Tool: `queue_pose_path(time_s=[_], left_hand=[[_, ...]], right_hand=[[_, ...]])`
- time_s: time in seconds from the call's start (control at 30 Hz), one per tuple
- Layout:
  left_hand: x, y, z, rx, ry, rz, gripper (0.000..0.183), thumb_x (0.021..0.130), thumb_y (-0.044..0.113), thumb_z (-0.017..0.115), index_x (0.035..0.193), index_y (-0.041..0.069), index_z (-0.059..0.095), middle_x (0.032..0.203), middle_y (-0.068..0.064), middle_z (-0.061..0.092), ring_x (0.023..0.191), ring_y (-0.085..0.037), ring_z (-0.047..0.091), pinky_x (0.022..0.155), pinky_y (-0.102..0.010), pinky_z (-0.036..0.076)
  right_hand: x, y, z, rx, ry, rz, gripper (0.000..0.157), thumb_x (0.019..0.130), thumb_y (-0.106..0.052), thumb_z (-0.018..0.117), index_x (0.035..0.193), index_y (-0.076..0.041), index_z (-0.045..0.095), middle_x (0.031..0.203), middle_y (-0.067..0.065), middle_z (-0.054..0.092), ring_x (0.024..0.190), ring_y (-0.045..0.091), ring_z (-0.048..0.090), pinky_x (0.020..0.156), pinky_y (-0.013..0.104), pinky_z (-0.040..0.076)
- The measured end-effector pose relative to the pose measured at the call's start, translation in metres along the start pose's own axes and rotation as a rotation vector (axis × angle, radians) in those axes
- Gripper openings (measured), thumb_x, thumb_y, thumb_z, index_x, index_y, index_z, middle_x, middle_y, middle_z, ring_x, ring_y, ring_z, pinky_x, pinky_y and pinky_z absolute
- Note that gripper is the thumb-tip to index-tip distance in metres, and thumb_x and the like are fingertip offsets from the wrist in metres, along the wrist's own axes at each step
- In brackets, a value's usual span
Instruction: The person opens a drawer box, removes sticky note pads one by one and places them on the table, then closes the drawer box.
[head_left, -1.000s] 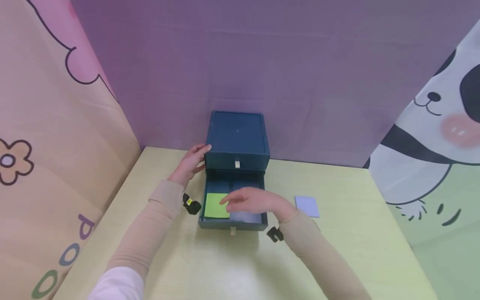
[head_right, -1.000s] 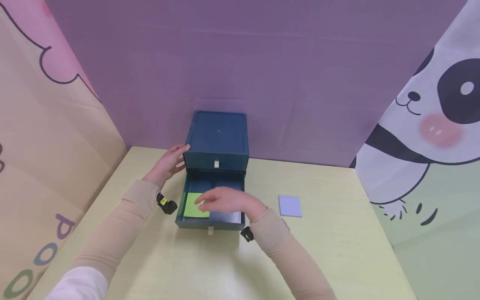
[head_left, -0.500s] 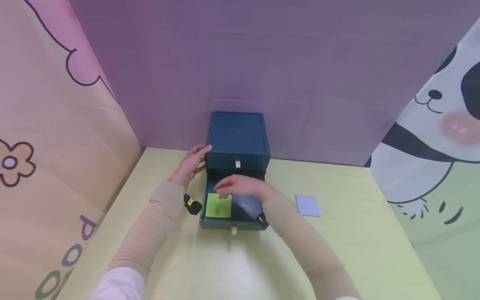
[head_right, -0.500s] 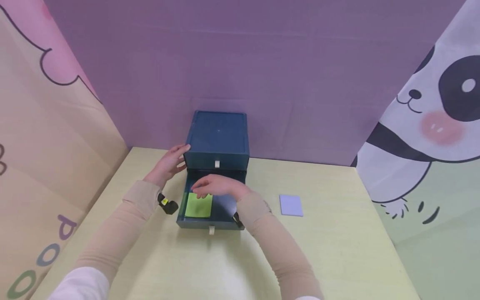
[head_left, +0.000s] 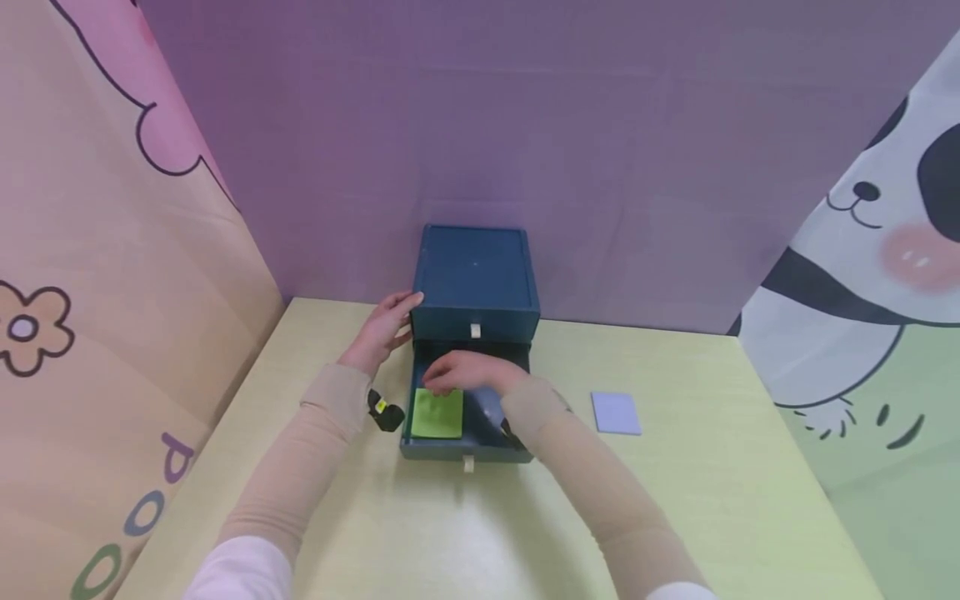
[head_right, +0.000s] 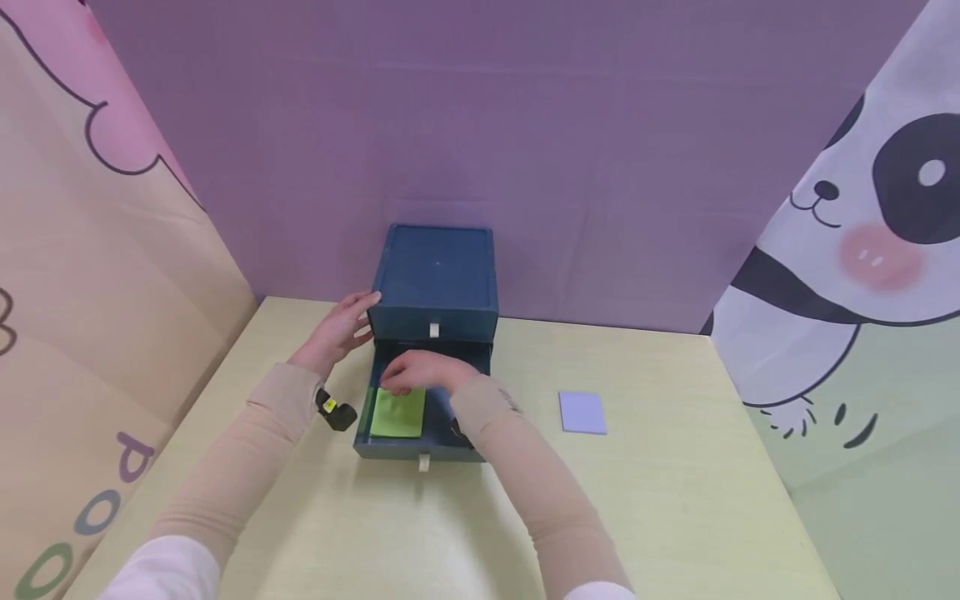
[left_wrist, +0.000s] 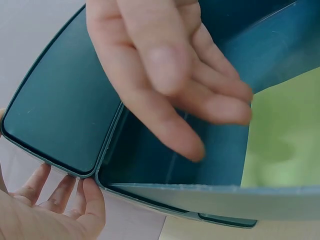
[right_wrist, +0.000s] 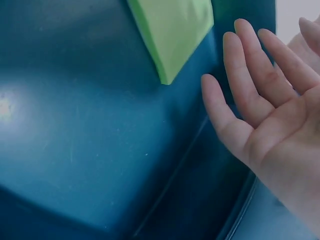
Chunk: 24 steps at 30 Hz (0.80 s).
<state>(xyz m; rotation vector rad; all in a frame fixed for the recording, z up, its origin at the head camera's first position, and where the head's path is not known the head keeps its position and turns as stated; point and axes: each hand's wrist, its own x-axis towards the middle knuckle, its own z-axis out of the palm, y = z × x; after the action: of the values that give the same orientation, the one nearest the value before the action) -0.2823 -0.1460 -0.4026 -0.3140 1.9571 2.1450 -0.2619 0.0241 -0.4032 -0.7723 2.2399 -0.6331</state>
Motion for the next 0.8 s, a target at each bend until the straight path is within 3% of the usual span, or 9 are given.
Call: queue_pose_path(time_s=[0.2,0.43,0.67,0.8], left_hand=[[-0.001,0.001,0.000,-0.007,0.000,0.005,0.062,0.096,0.035,0.054,0.148,0.011,0.029,0.154,-0.010,0.026,0.141,-0.034,0.024,0.113,-0.047,0.029],[0.000,-0.001,0.001,-0.021,0.012,0.003,0.063,0.095,0.034,0.055,0.147,0.010,0.030,0.154,-0.010,0.027,0.141,-0.034,0.025,0.113,-0.046,0.029],[0.001,-0.001,0.000,-0.023,0.000,0.016,0.062,0.096,0.032,0.053,0.148,0.009,0.029,0.154,-0.012,0.028,0.140,-0.034,0.026,0.113,-0.046,0.029],[0.001,-0.001,0.000,-0.033,0.001,0.010,0.062,0.095,0.032,0.054,0.147,0.009,0.030,0.153,-0.011,0.028,0.140,-0.034,0.026,0.113,-0.046,0.029]], right_hand=[[0.011,0.003,0.006,-0.187,0.045,0.025,0.037,0.092,-0.032,0.060,0.122,-0.012,0.063,0.124,0.003,0.062,0.112,0.017,0.058,0.099,0.034,0.046],[0.017,0.008,0.015,-0.311,0.082,0.067,0.040,0.082,-0.034,0.073,0.113,-0.010,0.066,0.106,0.003,0.067,0.090,0.015,0.059,0.086,0.029,0.051],[0.018,0.013,0.020,-0.421,0.128,0.131,0.056,0.072,-0.040,0.081,0.117,-0.014,0.062,0.116,0.003,0.063,0.102,0.017,0.058,0.095,0.033,0.047],[0.018,0.016,0.020,-0.511,0.154,0.149,0.056,0.068,-0.042,0.083,0.114,-0.016,0.064,0.111,0.000,0.065,0.099,0.016,0.059,0.091,0.033,0.049]])
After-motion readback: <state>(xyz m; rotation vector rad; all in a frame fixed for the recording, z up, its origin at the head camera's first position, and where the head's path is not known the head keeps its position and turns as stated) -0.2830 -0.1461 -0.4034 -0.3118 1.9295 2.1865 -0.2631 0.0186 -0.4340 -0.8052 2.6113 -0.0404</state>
